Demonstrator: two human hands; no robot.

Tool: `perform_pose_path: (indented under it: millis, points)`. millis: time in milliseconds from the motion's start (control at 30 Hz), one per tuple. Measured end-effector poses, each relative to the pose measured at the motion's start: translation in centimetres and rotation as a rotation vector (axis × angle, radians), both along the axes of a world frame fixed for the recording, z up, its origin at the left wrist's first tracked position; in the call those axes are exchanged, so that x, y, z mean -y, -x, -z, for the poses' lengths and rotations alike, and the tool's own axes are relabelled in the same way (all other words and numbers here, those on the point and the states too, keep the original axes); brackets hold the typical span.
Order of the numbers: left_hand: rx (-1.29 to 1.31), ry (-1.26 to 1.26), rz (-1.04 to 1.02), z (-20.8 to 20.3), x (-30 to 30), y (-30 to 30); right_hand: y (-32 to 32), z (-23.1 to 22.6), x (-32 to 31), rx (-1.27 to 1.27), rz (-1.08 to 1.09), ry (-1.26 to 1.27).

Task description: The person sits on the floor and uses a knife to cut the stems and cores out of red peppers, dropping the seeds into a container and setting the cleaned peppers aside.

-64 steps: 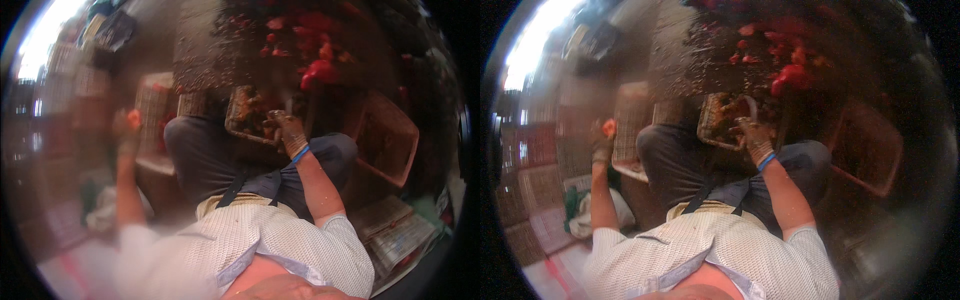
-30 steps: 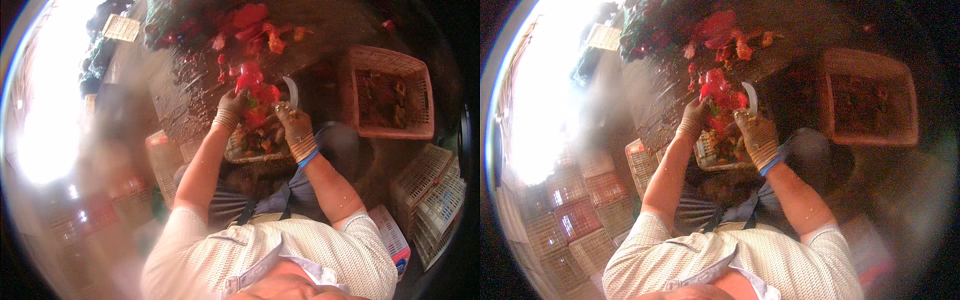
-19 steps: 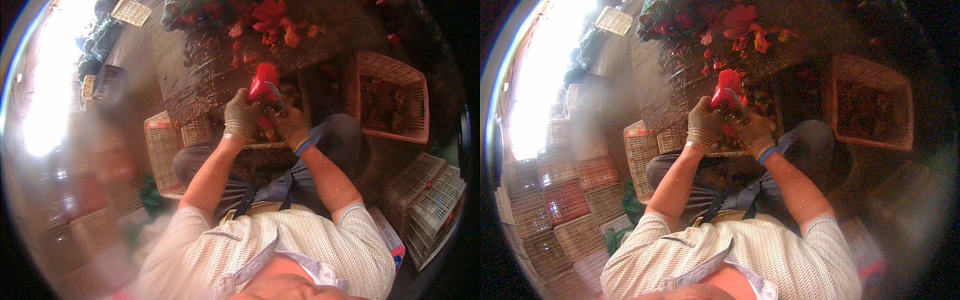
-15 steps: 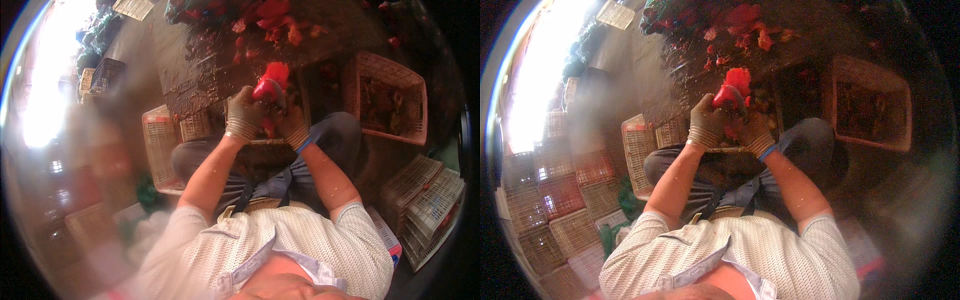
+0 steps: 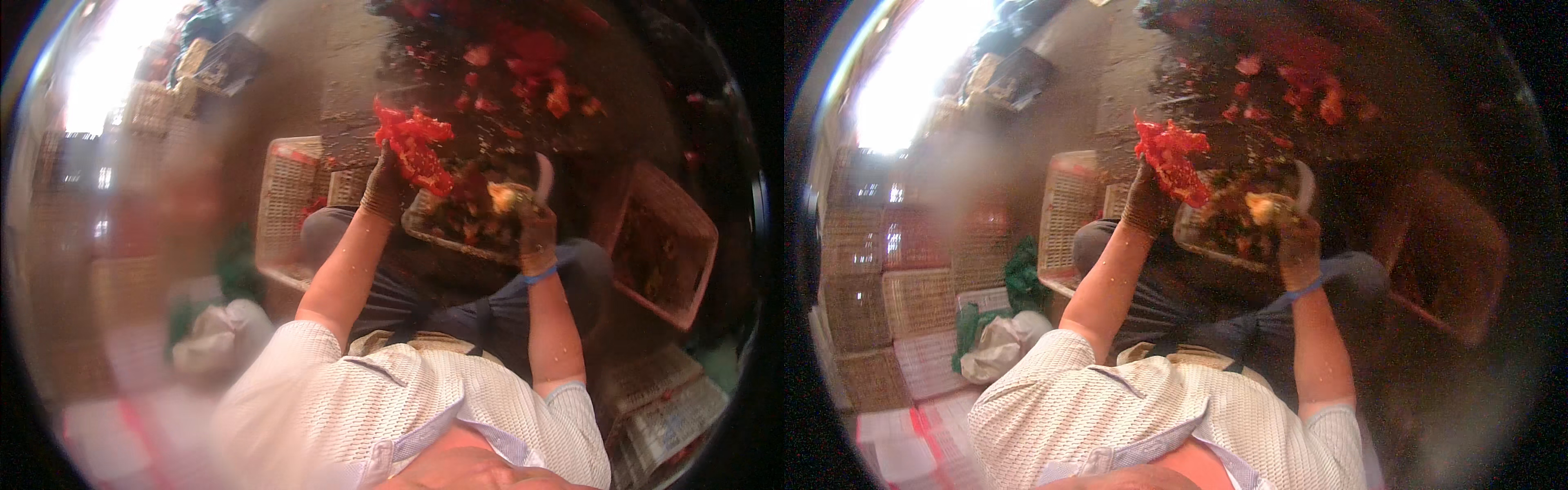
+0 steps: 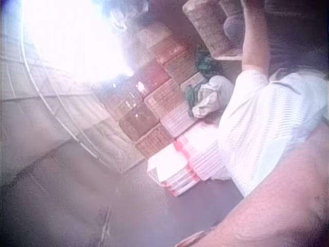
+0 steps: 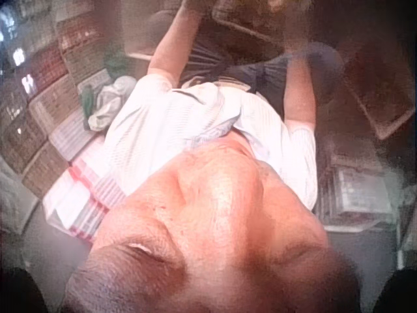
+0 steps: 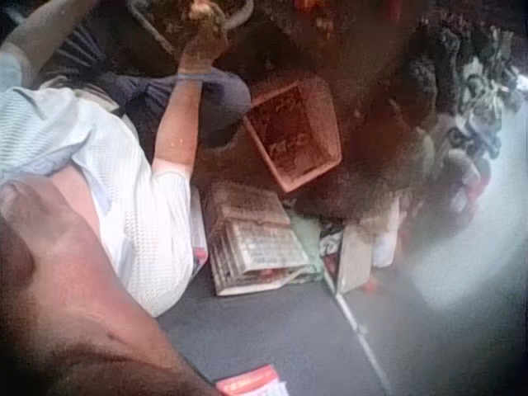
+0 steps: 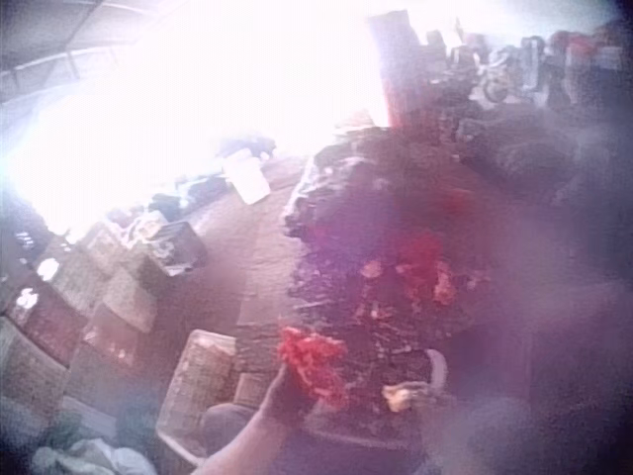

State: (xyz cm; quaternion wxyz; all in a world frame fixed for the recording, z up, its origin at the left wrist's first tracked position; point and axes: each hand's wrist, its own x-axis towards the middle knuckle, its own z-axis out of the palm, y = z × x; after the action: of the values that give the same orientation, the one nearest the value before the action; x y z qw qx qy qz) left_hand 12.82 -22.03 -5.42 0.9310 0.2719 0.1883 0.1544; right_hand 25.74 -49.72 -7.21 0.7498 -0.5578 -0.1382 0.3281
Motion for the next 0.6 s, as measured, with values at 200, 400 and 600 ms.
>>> perform_pose_path:
  millis: [200,400,600]
  points:
    - [-0.002,-0.36,-0.143,-4.5,-9.0,8.5,0.0,3.5,-0.6,0.165,0.06,0.189]
    - [-0.42,-0.638,-0.434,-9.3,-15.1,19.1,0.6,-0.1,-2.7,-0.155,-0.122,0.304]
    - [-1.424,-1.102,-0.323,0.4,-19.9,39.8,1.1,5.4,-4.4,0.306,-0.369,0.646]
